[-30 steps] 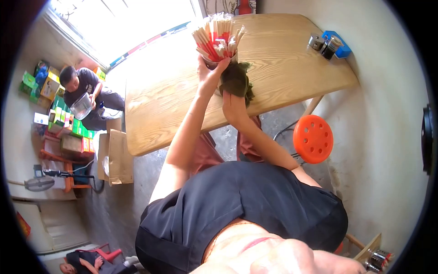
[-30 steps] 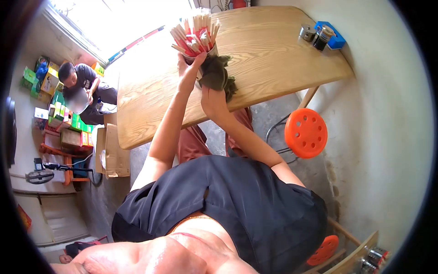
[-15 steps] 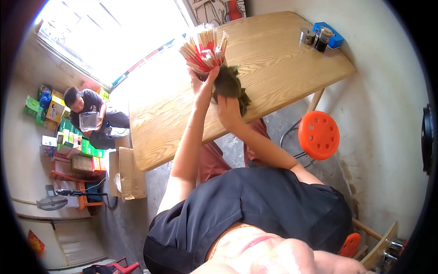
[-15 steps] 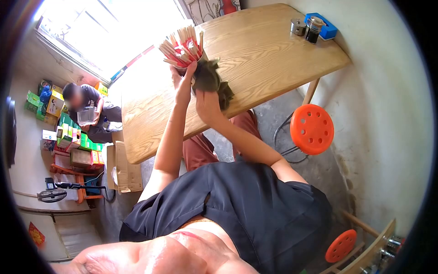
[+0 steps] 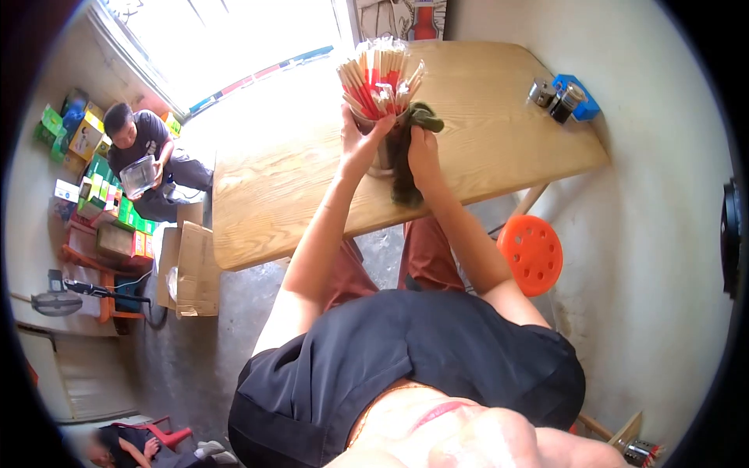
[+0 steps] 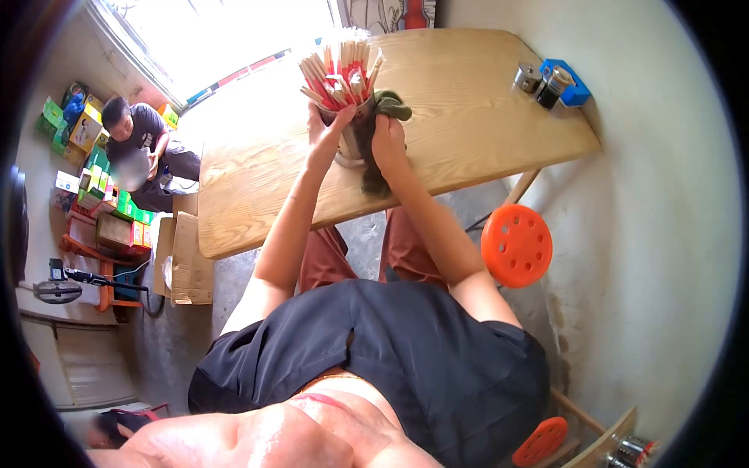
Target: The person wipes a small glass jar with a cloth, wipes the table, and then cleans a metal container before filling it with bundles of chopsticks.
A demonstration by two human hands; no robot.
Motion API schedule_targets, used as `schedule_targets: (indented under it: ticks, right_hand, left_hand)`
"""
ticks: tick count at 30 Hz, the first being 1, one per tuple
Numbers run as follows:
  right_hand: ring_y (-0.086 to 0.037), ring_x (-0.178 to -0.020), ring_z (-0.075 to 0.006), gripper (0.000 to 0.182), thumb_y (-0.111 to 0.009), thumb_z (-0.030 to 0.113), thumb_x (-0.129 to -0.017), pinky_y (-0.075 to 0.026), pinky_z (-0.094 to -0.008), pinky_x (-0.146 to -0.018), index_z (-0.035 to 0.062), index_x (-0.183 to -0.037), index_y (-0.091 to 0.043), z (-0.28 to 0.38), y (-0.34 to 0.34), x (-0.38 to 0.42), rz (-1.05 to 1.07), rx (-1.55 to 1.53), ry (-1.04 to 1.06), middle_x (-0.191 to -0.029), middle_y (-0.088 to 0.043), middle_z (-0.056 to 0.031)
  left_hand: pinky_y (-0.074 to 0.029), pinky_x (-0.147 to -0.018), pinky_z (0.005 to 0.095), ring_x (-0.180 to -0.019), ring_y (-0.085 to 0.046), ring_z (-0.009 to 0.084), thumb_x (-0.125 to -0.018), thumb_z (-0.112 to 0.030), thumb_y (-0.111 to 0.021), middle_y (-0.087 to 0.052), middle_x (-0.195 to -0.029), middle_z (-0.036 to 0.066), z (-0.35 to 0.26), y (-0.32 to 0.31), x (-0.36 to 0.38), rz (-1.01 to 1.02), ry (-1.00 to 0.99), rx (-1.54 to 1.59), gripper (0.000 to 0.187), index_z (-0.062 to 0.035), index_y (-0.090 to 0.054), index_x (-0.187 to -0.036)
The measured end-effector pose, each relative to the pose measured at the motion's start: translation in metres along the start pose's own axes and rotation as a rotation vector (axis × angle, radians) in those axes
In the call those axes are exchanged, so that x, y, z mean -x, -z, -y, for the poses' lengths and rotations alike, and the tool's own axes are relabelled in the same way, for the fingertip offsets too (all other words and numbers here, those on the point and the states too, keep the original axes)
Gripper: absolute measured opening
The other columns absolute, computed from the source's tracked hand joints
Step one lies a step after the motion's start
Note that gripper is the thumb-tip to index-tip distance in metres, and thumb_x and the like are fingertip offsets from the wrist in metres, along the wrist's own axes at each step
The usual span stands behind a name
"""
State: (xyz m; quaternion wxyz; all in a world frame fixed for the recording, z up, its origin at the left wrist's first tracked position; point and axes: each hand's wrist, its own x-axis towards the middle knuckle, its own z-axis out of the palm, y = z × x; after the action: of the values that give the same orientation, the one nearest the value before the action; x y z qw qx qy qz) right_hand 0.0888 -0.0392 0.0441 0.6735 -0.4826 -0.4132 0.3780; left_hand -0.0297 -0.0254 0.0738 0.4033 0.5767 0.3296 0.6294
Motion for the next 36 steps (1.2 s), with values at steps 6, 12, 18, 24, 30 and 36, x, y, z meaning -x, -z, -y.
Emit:
schedule_targets:
  ticks: [6, 12, 18, 24, 30, 36]
  right_hand:
    - [-0.056, -0.095, -0.0214, 0.039, -0.035, 0.023, -0.097, -0.044, -0.032, -0.085, -0.0072, -0.114, -0.054, 0.045, -0.014, -0.001, 0.131, -0.202, 0.177, -0.103, -0.061, -0.0143]
    - [-0.057, -0.097, -0.0272, 0.045, -0.034, 0.029, -0.097, -0.043, -0.0358, -0.089, -0.0095, -0.109, -0.055, -0.072, 0.008, -0.038, 0.076, -0.154, 0.012, -0.105, -0.06, -0.0204]
    - [-0.054, -0.098, -0.0351, 0.041, -0.041, 0.029, -0.096, -0.04, -0.0399, -0.089, -0.0091, -0.103, -0.054, -0.016, 0.04, -0.008, -0.091, 0.11, -0.007, -0.104, -0.057, -0.0252]
    - [-0.052, -0.084, -0.0239, 0.032, -0.037, 0.018, -0.095, -0.041, -0.0339, -0.081, -0.007, -0.094, -0.056, 0.041, 0.038, 0.022, -0.012, -0.047, 0.274, -0.092, -0.057, -0.0145]
    - [-0.051, -0.091, -0.0427, 0.03, -0.036, 0.016, -0.094, -0.04, -0.0441, -0.082, -0.0061, -0.098, -0.055, 0.044, -0.004, 0.03, 0.167, 0.324, 0.365, -0.097, -0.055, -0.0281]
    - [-0.048, -0.099, -0.046, 0.03, -0.042, 0.019, -0.094, -0.037, -0.0487, -0.086, -0.0036, -0.112, -0.05, -0.021, -0.034, 0.044, 0.218, 0.51, 0.654, -0.111, -0.051, -0.0285]
  left_hand:
    - [-0.047, -0.085, 0.0329, -0.094, -0.059, 0.0174, -0.072, -0.025, -0.078, -0.062, -0.101, 0.011, -0.007, 0.003, 0.003, 0.02, 0.029, -0.034, 0.061, -0.0021, -0.044, -0.117]
    - [-0.048, -0.084, 0.0335, -0.095, -0.059, 0.0181, -0.072, -0.026, -0.078, -0.062, -0.103, 0.011, 0.012, 0.009, -0.001, 0.011, -0.035, -0.065, 0.062, -0.0025, -0.044, -0.119]
    - [-0.046, -0.088, 0.0355, -0.098, -0.059, 0.0262, -0.069, -0.029, -0.08, -0.061, -0.107, 0.017, 0.009, 0.018, -0.001, -0.014, -0.084, -0.215, 0.074, 0.0003, -0.04, -0.124]
    - [-0.037, -0.098, 0.0474, -0.122, -0.039, 0.0342, -0.063, -0.041, -0.085, -0.034, -0.132, 0.024, -0.001, 0.035, 0.025, -0.155, -0.165, -0.325, 0.118, 0.001, -0.007, -0.142]
    - [-0.037, -0.101, 0.0455, -0.124, -0.043, 0.0302, -0.059, -0.062, -0.079, -0.043, -0.132, 0.023, 0.014, 0.06, -0.026, 0.005, -0.153, -0.185, 0.114, 0.0024, -0.028, -0.138]
    - [-0.047, -0.072, 0.025, -0.079, -0.058, 0.0101, -0.081, -0.029, -0.07, -0.066, -0.085, 0.004, -0.015, 0.029, -0.022, -0.025, -0.044, 0.073, 0.036, 0.0002, -0.065, -0.102]
